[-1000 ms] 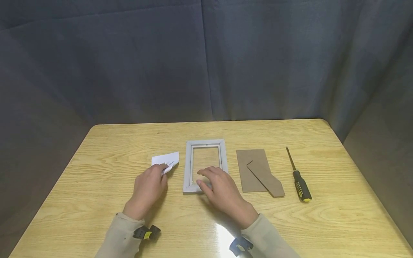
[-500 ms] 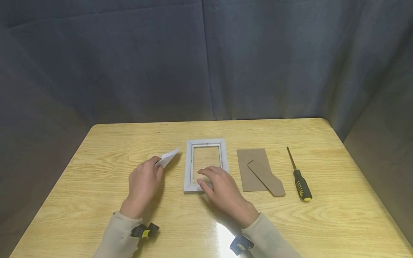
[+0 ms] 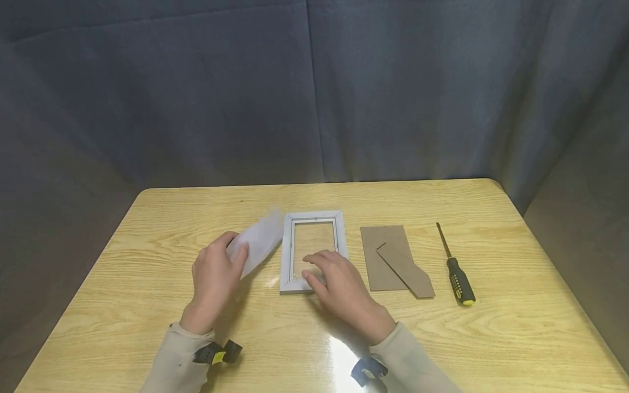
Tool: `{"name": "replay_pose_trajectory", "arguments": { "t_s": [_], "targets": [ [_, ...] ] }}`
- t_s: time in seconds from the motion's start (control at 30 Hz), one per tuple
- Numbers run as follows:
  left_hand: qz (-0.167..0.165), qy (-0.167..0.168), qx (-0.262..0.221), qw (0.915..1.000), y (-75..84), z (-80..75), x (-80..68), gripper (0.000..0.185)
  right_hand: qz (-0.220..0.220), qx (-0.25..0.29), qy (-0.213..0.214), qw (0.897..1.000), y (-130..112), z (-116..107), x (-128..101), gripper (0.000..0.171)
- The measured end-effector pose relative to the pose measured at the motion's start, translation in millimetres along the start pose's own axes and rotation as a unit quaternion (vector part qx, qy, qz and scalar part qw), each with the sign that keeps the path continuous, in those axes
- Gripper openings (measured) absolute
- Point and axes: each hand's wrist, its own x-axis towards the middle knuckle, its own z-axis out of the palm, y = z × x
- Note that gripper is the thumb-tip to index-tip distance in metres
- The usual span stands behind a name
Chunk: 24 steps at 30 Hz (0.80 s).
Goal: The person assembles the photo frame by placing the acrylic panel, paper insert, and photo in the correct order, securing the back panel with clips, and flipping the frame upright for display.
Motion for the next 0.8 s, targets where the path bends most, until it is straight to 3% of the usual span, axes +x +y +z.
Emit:
{"name": "replay_pose_trajectory", "arguments": {
  "t_s": [0.33,0.53,0.8],
  "targets": [
    [-0.005,0.035,-0.063,0.9974,5.5,0.2,0.8,0.022,0.007,0.007,0.004,1.0,3,-5,1,0.03],
    [-0.033,0.0,-0.139,0.9897,6.7,10.3,-0.9,0.024,0.008,0.009,0.009,1.0,3,-6,1,0.029],
    [-0.061,-0.042,-0.176,0.9816,9.7,24.5,-5.4,0.026,0.007,0.011,0.011,1.0,3,-9,2,0.028]
  ]
}}
